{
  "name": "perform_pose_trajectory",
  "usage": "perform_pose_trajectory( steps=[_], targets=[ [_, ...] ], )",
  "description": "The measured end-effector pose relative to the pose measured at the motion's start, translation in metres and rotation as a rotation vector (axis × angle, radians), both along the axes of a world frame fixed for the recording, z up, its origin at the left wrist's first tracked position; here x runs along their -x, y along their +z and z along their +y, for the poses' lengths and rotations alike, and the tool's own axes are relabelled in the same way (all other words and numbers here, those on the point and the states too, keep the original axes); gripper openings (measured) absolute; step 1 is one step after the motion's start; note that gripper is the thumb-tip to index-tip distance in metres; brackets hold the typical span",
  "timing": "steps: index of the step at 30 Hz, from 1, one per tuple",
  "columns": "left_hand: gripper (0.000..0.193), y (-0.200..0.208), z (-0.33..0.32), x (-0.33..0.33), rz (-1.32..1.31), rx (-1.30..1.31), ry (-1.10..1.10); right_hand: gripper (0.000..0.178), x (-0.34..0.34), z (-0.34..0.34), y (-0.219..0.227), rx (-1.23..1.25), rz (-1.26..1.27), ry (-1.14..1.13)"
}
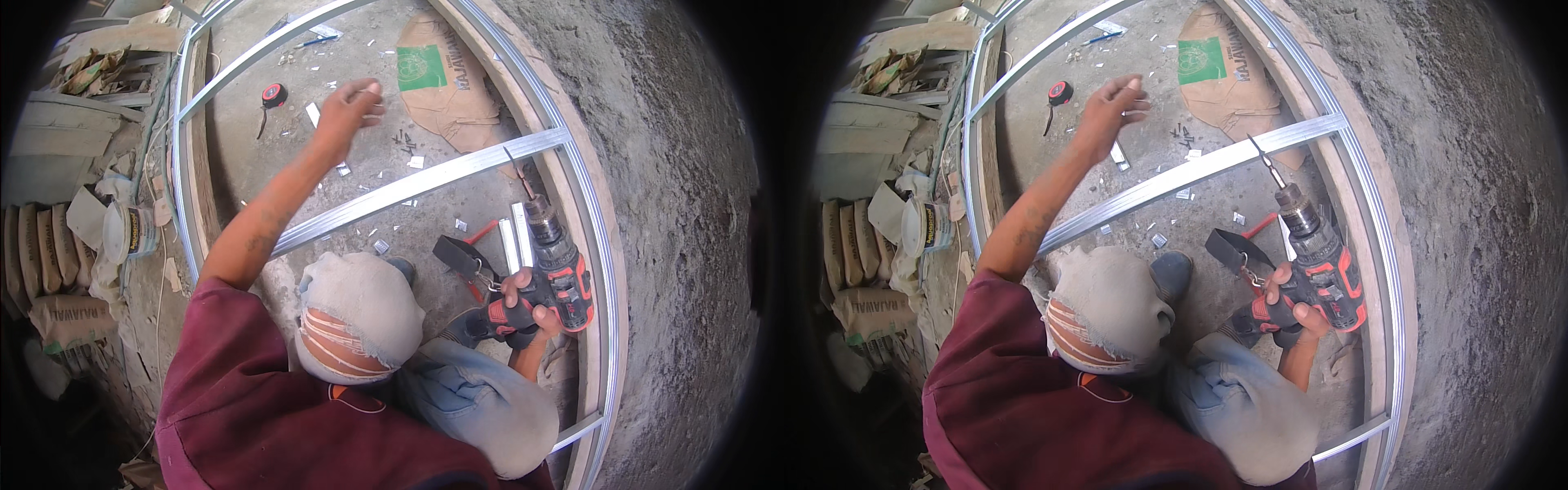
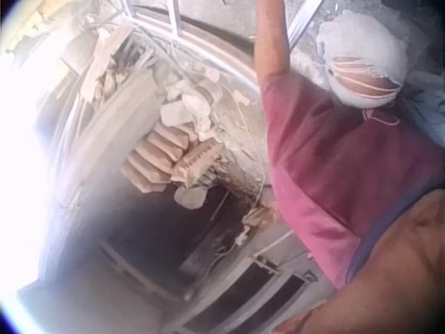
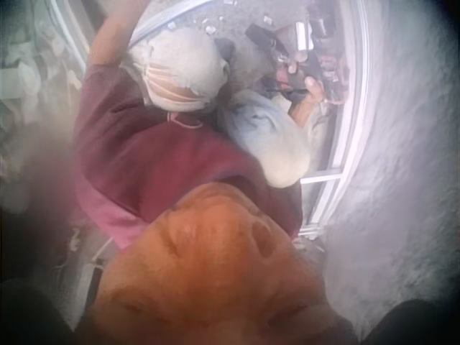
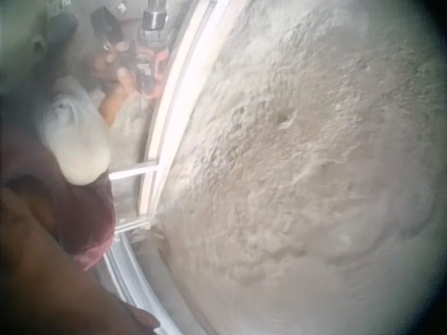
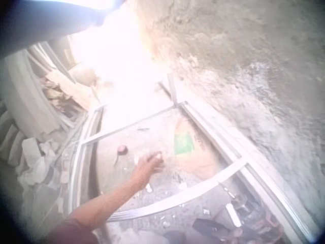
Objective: The person assembles a rectangular metal frame on the floor using a cordless drill. They position metal strips, align them with the frame, and drive screws to secure the joints. The person repeatedly picks up strips, places them, and fastens them in place.
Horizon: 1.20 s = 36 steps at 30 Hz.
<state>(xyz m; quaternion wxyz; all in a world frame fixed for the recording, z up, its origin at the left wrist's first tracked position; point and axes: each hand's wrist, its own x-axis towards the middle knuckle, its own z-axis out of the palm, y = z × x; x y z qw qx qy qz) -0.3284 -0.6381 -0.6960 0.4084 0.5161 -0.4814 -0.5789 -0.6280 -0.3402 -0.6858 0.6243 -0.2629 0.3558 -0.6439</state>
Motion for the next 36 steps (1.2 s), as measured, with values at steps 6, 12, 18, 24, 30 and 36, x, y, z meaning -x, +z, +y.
perform_pose_trajectory(
  steps=[6, 12, 18, 24, 30, 36],
  targets=[
    [0.045, -0.172, -0.093, -0.195, -0.959, -0.257, 0.271, 0.056, -0.007, 0.009, -0.009, 0.026, -0.01, -0.021],
    [0.048, -0.217, -0.075, -0.155, -0.928, -0.313, 0.216, 0.055, 0.0, 0.027, -0.001, -0.087, 0.054, -0.016],
    [0.026, -0.157, -0.085, -0.115, -0.098, -0.223, 0.011, 0.056, 0.008, 0.018, 0.006, -0.156, 0.099, -0.002],
    [0.035, -0.021, -0.084, -0.043, 0.074, 0.044, -0.184, 0.056, 0.013, 0.021, 0.021, -0.201, 0.09, -0.094],
    [0.044, 0.073, -0.062, 0.036, 0.084, 0.229, -0.272, 0.059, 0.02, 0.029, 0.006, -0.115, -0.048, -0.169],
    [0.042, 0.123, -0.029, 0.117, -0.03, 0.279, -0.385, 0.06, 0.048, 0.05, -0.026, -0.091, -0.128, -0.138]
  ],
)
